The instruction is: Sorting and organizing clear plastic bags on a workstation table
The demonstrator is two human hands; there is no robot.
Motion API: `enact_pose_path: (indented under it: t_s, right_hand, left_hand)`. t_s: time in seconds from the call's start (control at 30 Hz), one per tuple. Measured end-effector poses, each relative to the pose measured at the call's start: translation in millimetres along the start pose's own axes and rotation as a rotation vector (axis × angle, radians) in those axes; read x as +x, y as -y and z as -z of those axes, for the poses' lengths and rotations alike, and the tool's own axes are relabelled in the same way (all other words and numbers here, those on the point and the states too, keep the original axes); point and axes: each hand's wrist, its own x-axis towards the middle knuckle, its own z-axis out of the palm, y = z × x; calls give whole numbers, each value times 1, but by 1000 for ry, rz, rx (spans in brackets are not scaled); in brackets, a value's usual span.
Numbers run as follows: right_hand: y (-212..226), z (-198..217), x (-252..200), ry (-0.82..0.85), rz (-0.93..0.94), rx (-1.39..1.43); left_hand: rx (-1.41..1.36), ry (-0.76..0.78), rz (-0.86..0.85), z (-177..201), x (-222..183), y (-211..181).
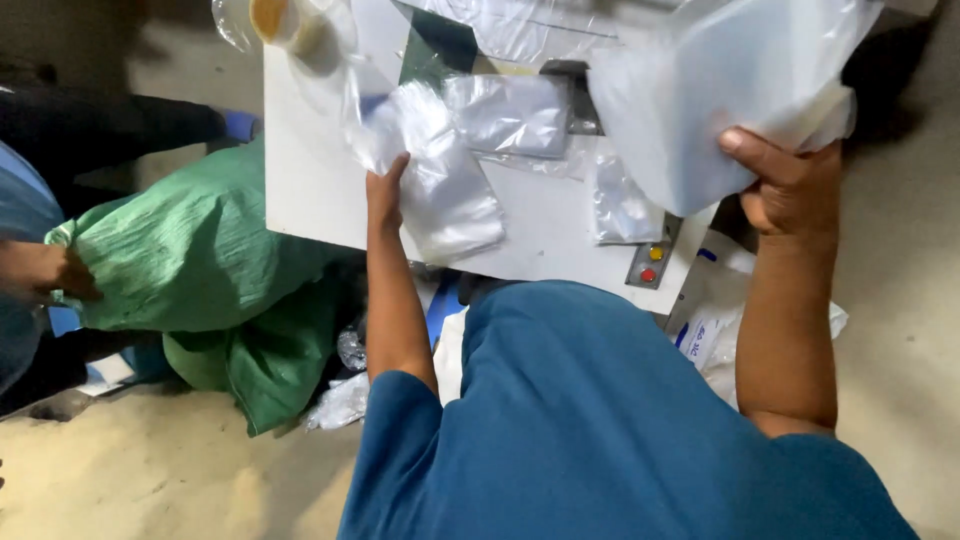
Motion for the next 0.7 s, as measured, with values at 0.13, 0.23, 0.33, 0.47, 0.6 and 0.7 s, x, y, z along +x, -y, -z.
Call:
enact_pose_path:
  t_s: [0.13, 0.23, 0.33, 0.47, 0.6, 0.7]
  right_hand:
    - [-72, 42, -20, 312, 720, -855]
    - [-38, -23, -82, 572, 241, -176]
    - [-42, -33, -103, 910, -38, 2]
    - [-38, -22, -94, 713, -188, -718]
    - [-100, -1, -107, 848, -318, -624]
    - [-213, 38, -130, 895, -690, -236]
  left_hand:
    - [922, -349, -286, 11, -23, 38]
    - [1037, -234, -951, -25, -112, 31]
    - [545, 282, -926, -74, -231, -6]
    - [499, 961, -162, -61, -232, 88]
    - [506, 544, 166, -72, -248, 58]
    - [234, 554, -213, -75, -246, 43]
